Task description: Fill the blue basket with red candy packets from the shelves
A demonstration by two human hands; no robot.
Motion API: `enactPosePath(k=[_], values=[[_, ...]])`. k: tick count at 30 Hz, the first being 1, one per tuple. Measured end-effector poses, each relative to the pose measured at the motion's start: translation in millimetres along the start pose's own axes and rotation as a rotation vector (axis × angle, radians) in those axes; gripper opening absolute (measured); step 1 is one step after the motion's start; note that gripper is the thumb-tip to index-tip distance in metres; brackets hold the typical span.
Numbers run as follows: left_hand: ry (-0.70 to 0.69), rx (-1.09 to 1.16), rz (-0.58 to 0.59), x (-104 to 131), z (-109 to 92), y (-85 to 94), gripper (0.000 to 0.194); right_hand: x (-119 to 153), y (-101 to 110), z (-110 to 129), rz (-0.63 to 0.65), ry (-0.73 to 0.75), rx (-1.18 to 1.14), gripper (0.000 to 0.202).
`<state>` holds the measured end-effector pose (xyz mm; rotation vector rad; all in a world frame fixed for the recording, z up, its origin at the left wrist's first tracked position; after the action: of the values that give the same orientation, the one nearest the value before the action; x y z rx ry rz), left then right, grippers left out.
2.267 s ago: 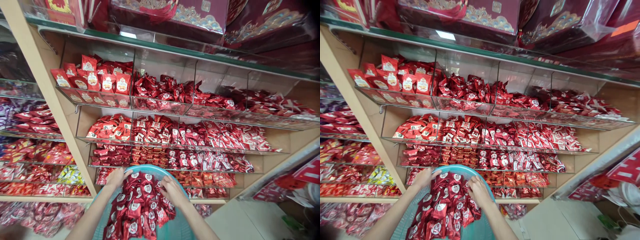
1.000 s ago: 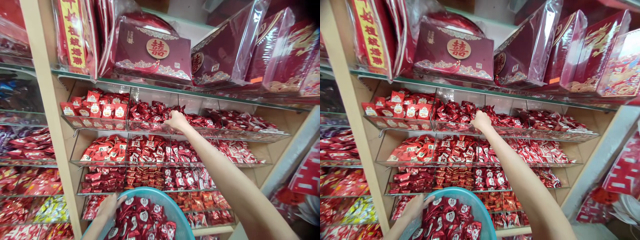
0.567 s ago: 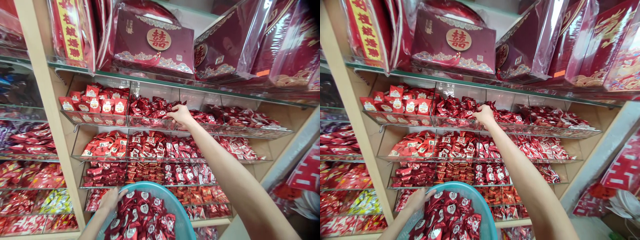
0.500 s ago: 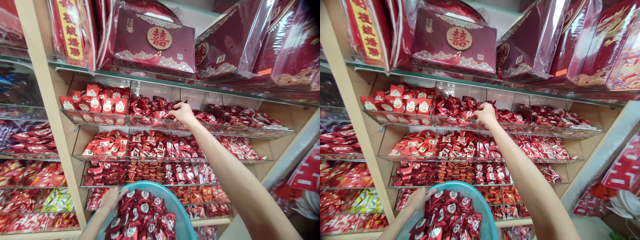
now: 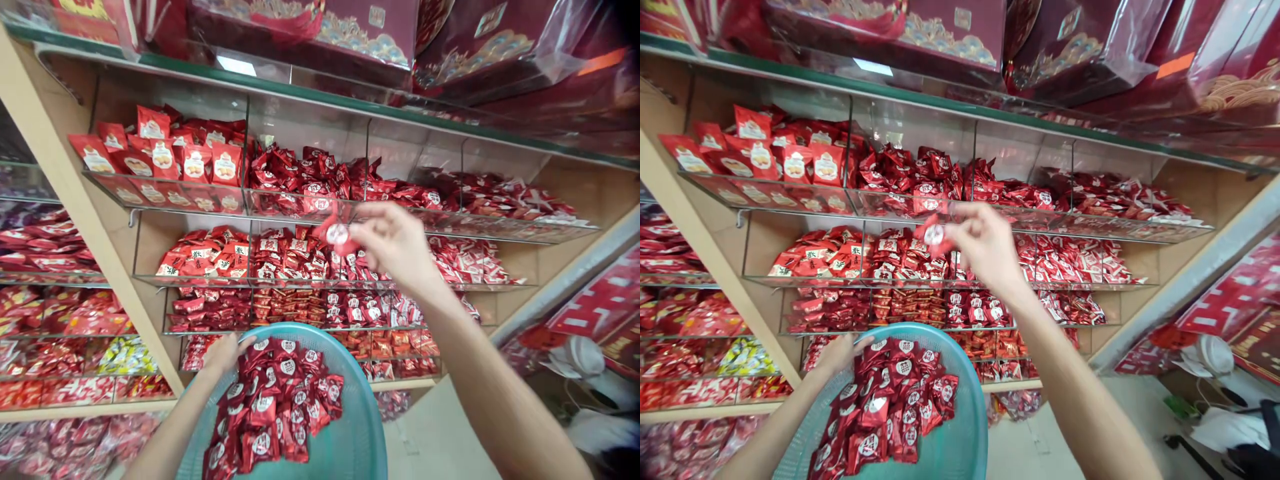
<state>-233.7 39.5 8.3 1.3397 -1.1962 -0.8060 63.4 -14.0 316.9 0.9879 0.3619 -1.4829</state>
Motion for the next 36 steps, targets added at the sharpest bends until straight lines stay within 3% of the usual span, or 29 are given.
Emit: enactPosePath(k=[5,8,11,14,20,26,30,36], values=[[-0.02,0.008,-0.023,-3,1,-4.0,0.069,124,-69,-80,0.374,-0.323,-0.144,0.026],[-0.028,-0.005,-0.04,-4,1,-4.8,0.07,182,-95,-129,0.508,-0.431,-0.131,0.026],[-0.037,-0.014,-0.041,-4,2,-4.7,0.069,215,-107,-157,0.593,-0.503,-0.15,0.028],[-0.028,-0.014,-0.039,-3,2,-4.5,0.069,224,-112,-165,0.668,-0.485,-0.122,0.03],[-0.003,0.003,-0.031,-2,2,-4.2,0.066,220,-112,-159,0.844,-0.326,0.217,0.031],[-0.032,0.017,-0.038,-3,2,-6.1,0.066,193,-101,-139,0.874,-0.297,0.444,0.03],[-0.023,0.028,-0.051,-5,6,-9.0,0.062,129,-83,-92,0.677,-0.099,0.374,0.027],[-0.025,0.057,-0.065,-8,8,-12.7,0.058,5,-38,0,0.232,0.281,0.446,0.021]])
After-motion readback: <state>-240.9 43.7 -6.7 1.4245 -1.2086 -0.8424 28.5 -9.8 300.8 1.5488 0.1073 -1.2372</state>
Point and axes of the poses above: each hand's wrist, its own x-axis away from the middle knuckle, its own y-axis out of the back of the hand, z = x × y, the point moved 4 cm from there along -x, towards the middle knuckle, and after that the axes turned 12 degrees about y, right-handed, at the moved point
